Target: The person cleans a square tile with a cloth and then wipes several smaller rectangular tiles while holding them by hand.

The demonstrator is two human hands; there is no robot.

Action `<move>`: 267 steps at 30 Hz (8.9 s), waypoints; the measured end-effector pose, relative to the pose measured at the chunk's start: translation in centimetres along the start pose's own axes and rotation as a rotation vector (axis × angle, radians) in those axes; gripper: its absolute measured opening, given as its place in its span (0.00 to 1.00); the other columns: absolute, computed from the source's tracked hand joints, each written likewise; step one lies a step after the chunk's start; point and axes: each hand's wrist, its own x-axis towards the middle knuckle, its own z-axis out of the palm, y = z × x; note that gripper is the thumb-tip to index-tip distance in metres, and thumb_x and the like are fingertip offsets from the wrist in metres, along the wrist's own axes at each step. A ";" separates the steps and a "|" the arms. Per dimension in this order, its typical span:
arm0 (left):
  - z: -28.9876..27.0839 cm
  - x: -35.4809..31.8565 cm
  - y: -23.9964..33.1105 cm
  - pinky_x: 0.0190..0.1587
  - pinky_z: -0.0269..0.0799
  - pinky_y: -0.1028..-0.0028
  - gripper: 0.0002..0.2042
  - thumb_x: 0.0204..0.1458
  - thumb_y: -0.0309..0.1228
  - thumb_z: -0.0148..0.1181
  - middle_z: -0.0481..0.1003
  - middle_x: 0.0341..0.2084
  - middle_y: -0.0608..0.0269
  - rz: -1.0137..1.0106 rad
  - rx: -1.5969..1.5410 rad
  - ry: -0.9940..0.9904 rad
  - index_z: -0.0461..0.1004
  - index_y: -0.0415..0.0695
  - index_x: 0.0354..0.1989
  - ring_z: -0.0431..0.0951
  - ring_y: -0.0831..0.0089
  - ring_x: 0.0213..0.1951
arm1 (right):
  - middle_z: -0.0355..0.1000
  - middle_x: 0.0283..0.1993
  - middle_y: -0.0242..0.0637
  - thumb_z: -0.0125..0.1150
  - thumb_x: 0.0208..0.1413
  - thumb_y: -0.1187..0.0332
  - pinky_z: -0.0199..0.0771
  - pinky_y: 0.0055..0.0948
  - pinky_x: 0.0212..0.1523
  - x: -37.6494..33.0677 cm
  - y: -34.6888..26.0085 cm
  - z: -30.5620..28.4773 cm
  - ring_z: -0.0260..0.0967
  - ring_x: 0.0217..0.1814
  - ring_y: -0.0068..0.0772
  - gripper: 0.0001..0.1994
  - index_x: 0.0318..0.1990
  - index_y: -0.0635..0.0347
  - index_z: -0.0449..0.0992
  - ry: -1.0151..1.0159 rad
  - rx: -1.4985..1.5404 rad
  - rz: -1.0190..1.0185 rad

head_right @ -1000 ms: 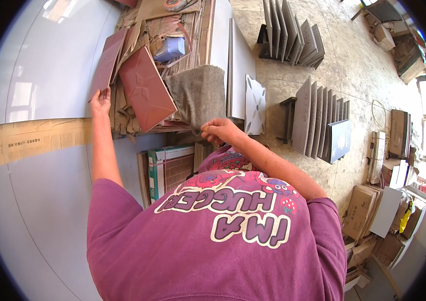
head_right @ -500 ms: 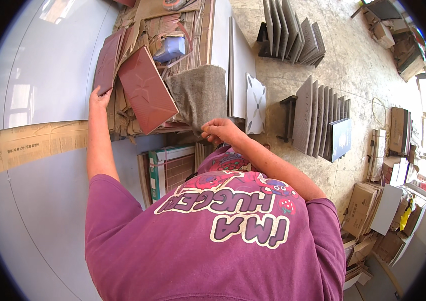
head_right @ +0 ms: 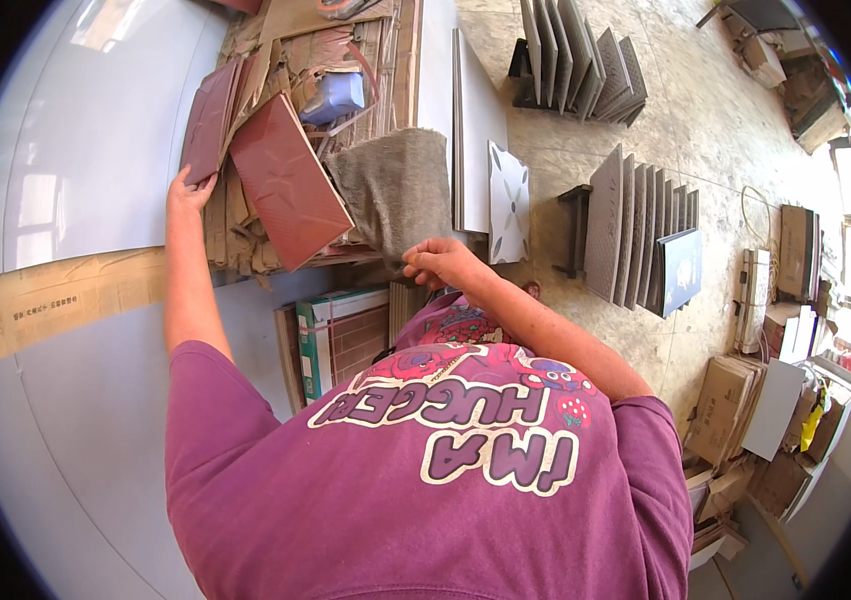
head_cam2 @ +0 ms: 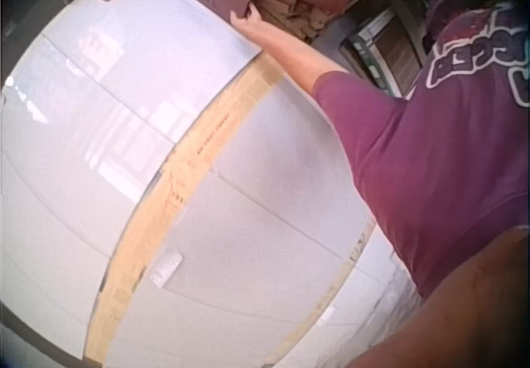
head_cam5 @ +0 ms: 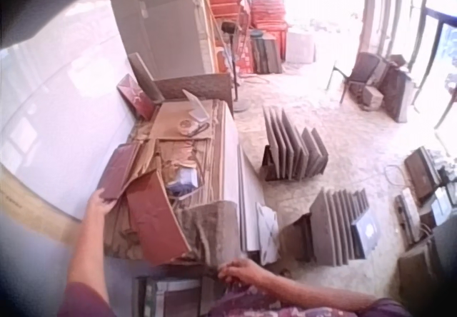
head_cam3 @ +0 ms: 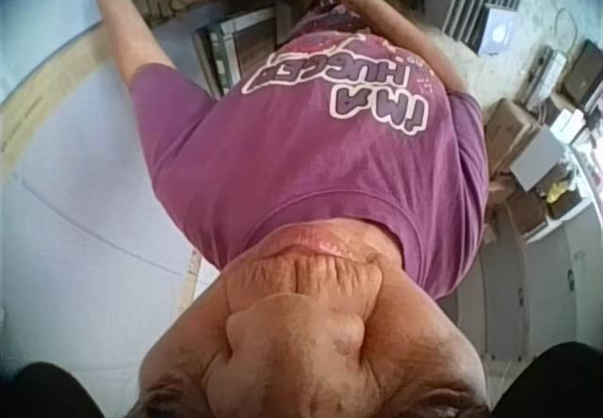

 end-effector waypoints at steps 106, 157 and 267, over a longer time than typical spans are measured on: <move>-14.4 -32.9 -24.9 0.41 0.74 0.66 0.08 0.52 0.28 0.53 0.74 0.30 0.57 0.064 0.051 -0.295 0.70 0.37 0.37 0.75 0.67 0.32 | 0.70 0.46 0.33 0.50 0.56 0.64 0.65 0.17 0.31 -1.4 0.8 1.1 0.68 0.36 0.20 0.21 0.56 0.63 0.64 -0.195 -0.108 -0.104; -11.7 -35.0 -22.5 0.53 0.65 0.64 0.17 0.49 0.22 0.54 0.69 0.45 0.59 0.343 -0.215 -0.236 0.65 0.39 0.49 0.69 0.67 0.48 | 0.72 0.40 0.31 0.54 0.54 0.56 0.66 0.22 0.38 -2.3 -0.7 2.4 0.66 0.36 0.20 0.18 0.46 0.56 0.71 -0.390 -0.149 -0.067; -2.0 -2.0 -2.5 0.58 0.58 0.51 0.36 0.51 0.26 0.52 0.34 0.64 0.50 0.126 0.245 -0.258 0.36 0.37 0.63 0.42 0.50 0.64 | 0.73 0.36 0.29 0.52 0.54 0.60 0.66 0.18 0.34 0.4 0.5 -0.1 0.66 0.34 0.17 0.15 0.44 0.59 0.72 -0.078 -0.057 0.054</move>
